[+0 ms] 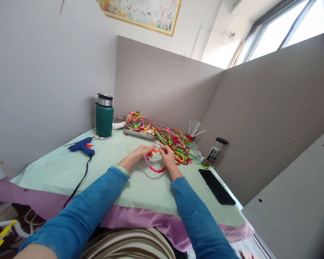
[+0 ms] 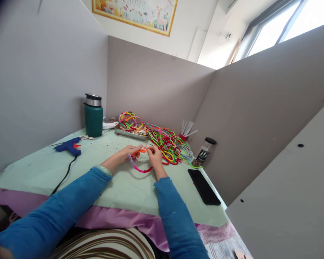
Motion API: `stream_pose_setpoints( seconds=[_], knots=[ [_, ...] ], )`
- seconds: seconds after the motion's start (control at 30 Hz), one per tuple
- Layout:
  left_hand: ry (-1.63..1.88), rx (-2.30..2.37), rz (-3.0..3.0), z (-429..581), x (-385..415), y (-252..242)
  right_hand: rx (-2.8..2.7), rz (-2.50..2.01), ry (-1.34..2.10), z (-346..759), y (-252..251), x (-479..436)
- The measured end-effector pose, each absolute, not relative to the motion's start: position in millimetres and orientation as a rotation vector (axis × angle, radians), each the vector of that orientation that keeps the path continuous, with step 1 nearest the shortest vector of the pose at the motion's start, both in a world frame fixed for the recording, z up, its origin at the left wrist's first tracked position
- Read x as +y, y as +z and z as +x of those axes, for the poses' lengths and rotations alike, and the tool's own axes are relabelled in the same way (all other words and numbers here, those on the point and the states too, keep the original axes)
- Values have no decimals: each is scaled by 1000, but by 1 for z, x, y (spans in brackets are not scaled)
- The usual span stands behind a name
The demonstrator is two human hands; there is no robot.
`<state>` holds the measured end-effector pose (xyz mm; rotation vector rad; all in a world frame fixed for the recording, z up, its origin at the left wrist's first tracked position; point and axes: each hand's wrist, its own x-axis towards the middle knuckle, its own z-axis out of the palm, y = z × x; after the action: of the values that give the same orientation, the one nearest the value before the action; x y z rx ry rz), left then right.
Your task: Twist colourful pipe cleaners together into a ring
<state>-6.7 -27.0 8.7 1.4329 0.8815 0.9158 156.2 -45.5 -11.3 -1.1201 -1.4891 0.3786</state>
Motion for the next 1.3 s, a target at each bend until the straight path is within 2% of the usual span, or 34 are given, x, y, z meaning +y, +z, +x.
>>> stream_pose_setpoints(
  seconds=[0.4, 0.8, 1.3],
  knots=[
    [773, 679, 1277, -6, -18, 8, -1587, -1220, 284, 155, -16, -44],
    [776, 619, 1279, -6, -19, 9, -1681, -1304, 162, 152, -16, -49],
    [1010, 1152, 1714, -13, -14, 7, -1680, -1623, 18, 157, -15, -49]
  ],
)
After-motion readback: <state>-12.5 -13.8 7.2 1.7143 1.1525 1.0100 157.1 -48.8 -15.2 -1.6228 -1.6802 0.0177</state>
